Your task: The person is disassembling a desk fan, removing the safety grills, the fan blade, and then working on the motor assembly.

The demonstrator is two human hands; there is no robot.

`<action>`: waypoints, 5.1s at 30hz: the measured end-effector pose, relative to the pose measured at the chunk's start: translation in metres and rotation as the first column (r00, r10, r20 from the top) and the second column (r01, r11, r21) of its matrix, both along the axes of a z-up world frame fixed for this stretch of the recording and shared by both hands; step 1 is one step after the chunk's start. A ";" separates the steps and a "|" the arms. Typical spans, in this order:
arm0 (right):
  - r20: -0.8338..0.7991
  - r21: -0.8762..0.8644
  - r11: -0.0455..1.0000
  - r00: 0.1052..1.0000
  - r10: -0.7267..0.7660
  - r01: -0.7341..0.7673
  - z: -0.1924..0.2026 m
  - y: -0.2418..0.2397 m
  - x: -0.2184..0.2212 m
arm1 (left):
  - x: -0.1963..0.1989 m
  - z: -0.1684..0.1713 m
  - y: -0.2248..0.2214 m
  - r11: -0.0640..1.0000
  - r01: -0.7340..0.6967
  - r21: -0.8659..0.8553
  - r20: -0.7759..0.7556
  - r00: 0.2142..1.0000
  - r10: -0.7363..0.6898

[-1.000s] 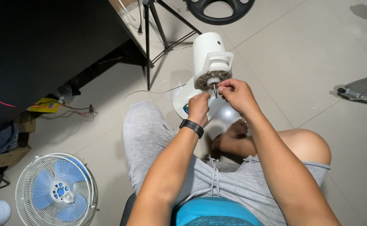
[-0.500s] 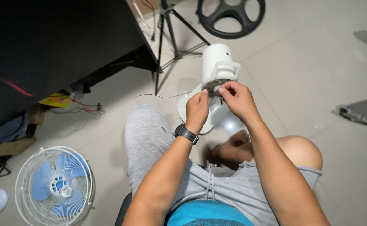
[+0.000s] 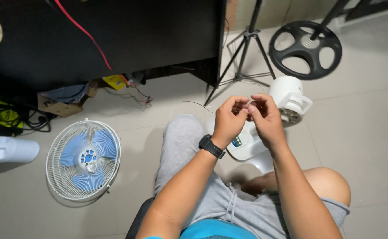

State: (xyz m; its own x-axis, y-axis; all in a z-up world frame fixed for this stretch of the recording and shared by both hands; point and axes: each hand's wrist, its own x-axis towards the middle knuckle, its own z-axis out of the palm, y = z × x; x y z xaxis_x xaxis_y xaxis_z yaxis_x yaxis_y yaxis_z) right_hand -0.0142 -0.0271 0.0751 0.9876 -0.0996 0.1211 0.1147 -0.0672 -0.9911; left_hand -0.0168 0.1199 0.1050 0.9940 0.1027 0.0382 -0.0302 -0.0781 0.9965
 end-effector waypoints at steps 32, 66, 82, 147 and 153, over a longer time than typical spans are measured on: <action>0.247 -0.095 0.988 0.959 0.141 -0.121 0.115 0.211 0.055 | 0.110 0.091 0.200 0.893 0.251 -0.374 0.238 0.956 -0.169; 0.836 -0.524 0.544 0.516 0.185 0.655 0.266 0.267 0.257 | 0.689 0.244 0.384 0.649 -0.255 0.716 0.217 0.966 0.141; 0.755 -0.631 0.448 0.635 0.166 0.633 0.262 0.249 0.268 | 0.642 0.268 0.366 0.962 -0.209 0.176 -0.140 0.962 0.235; -0.060 -0.052 0.848 0.846 -0.530 0.528 0.015 0.122 -0.095 | 0.076 -0.211 0.151 0.615 -0.011 -0.788 -0.290 0.889 -0.356; 0.353 -0.491 0.620 0.790 -0.501 0.612 0.067 0.117 -0.091 | 0.056 -0.166 0.143 0.630 0.120 -0.767 -0.240 0.857 -0.456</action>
